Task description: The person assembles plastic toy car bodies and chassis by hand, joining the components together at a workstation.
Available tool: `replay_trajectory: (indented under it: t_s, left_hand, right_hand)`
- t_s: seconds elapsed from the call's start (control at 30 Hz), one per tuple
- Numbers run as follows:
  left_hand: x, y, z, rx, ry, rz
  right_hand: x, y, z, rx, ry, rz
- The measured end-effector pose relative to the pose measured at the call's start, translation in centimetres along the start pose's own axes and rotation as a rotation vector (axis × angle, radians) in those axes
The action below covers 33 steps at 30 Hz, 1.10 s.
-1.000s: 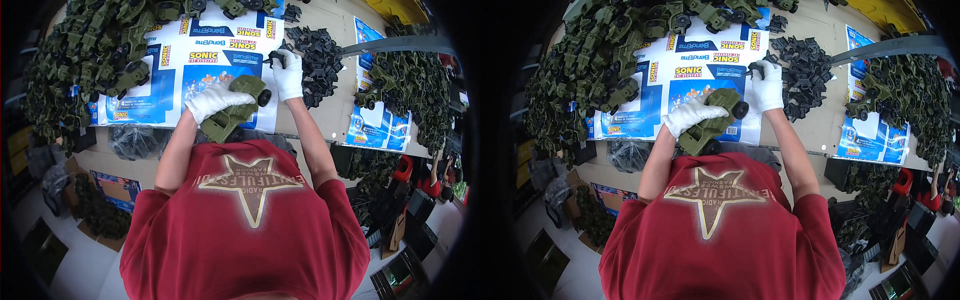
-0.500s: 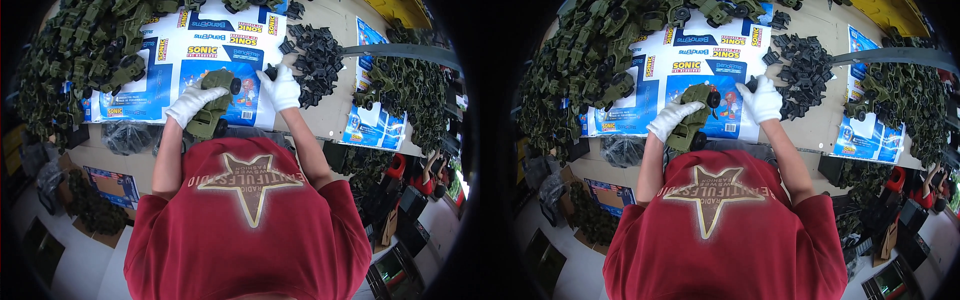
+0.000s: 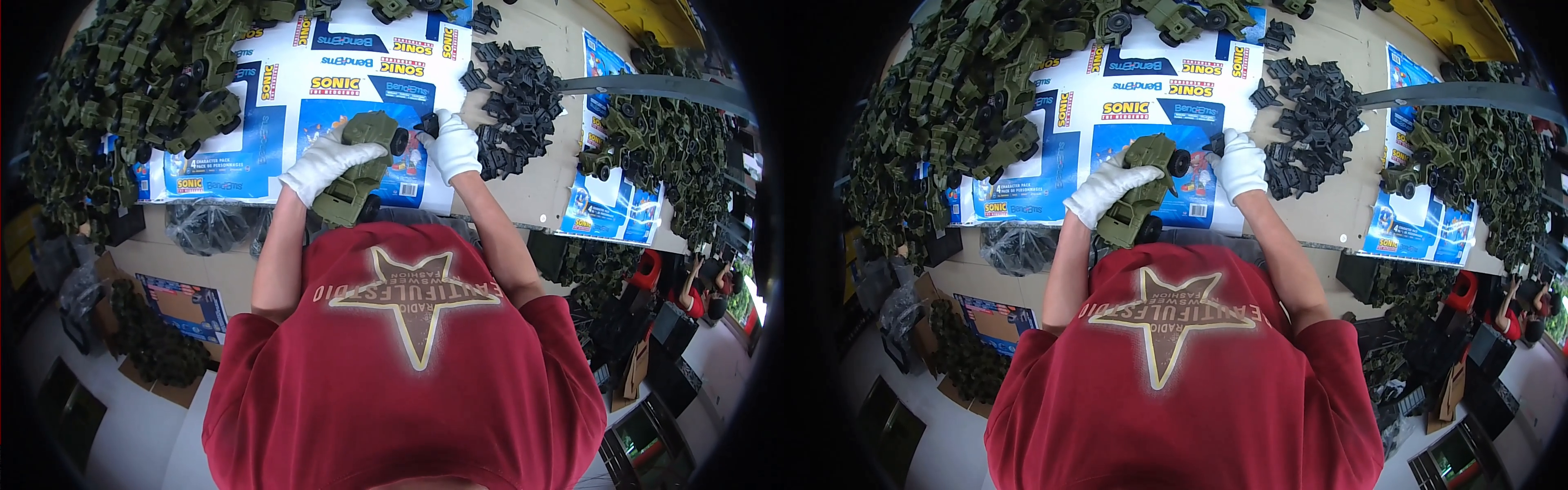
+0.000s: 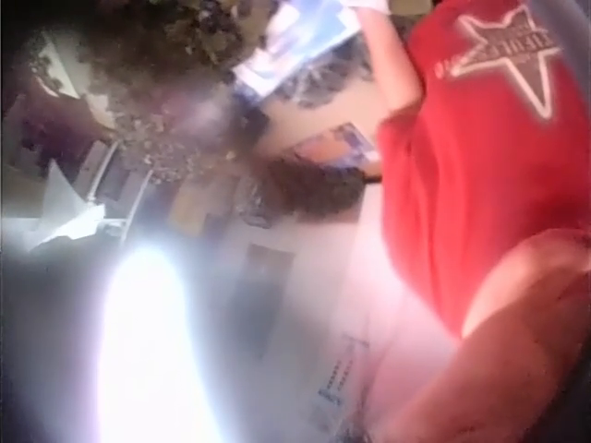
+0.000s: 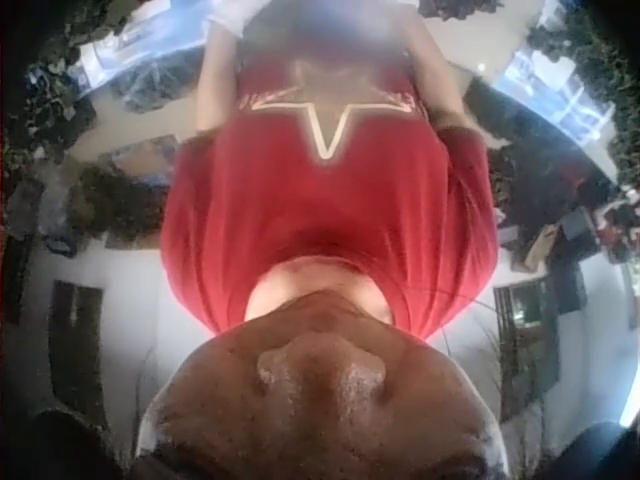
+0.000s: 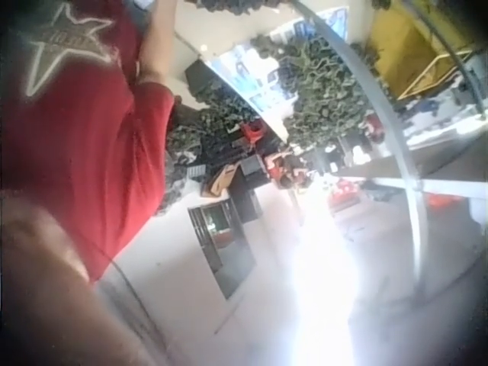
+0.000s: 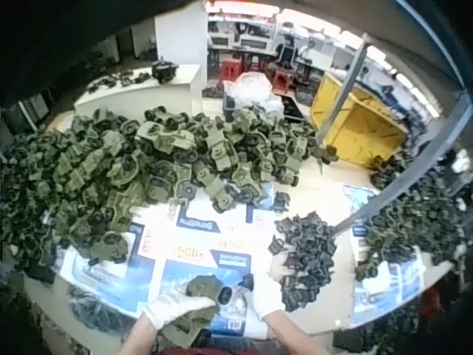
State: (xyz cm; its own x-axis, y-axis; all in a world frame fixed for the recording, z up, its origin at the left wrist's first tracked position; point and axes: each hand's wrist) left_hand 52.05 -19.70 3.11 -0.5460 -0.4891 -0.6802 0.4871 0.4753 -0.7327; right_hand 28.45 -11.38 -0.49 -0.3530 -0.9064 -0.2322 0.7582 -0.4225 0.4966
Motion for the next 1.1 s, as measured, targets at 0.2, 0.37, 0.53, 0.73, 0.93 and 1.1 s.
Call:
replay_trajectory:
  t_s: [0.2, 0.37, 0.53, 0.73, 0.93, 1.1]
  left_hand:
    - [-3.0, -5.0, -0.6, 0.021, 0.062, -0.152]
    - [-3.3, -6.5, -1.7, 0.48, -0.002, -0.18]
    - [-3.0, -6.4, -2.8, 0.311, 0.036, -0.179]
    - [-4.2, -7.6, -3.2, 0.342, 0.042, -0.131]
    - [-4.8, -8.2, -3.4, 0.362, 0.055, -0.121]
    - [-4.0, -7.3, -3.8, 0.196, 0.014, -0.181]
  right_hand:
    - [0.8, -0.3, 4.1, 1.056, 0.189, 0.006]
    - [-0.5, 0.9, 6.2, 1.653, 0.557, 0.041]
    - [-0.6, -1.2, 4.7, 1.791, 0.669, -0.015]
    - [-1.1, -0.1, 5.9, 1.774, 0.632, 0.005]
    - [-0.7, -1.7, 5.4, 1.643, 0.636, 0.036]
    - [0.1, -0.6, 7.2, 1.373, 0.544, 0.191]
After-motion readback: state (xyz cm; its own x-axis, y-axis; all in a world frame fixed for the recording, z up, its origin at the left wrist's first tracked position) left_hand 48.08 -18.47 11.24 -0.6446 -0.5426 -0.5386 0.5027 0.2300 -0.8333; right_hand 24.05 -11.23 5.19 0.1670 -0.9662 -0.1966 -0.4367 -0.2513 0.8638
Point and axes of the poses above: each hand's wrist, its own x-axis towards the middle knuckle, its own z-axis out of the back of the hand, y = z × x, and after that the axes turned 13 degrees about x, right-handed
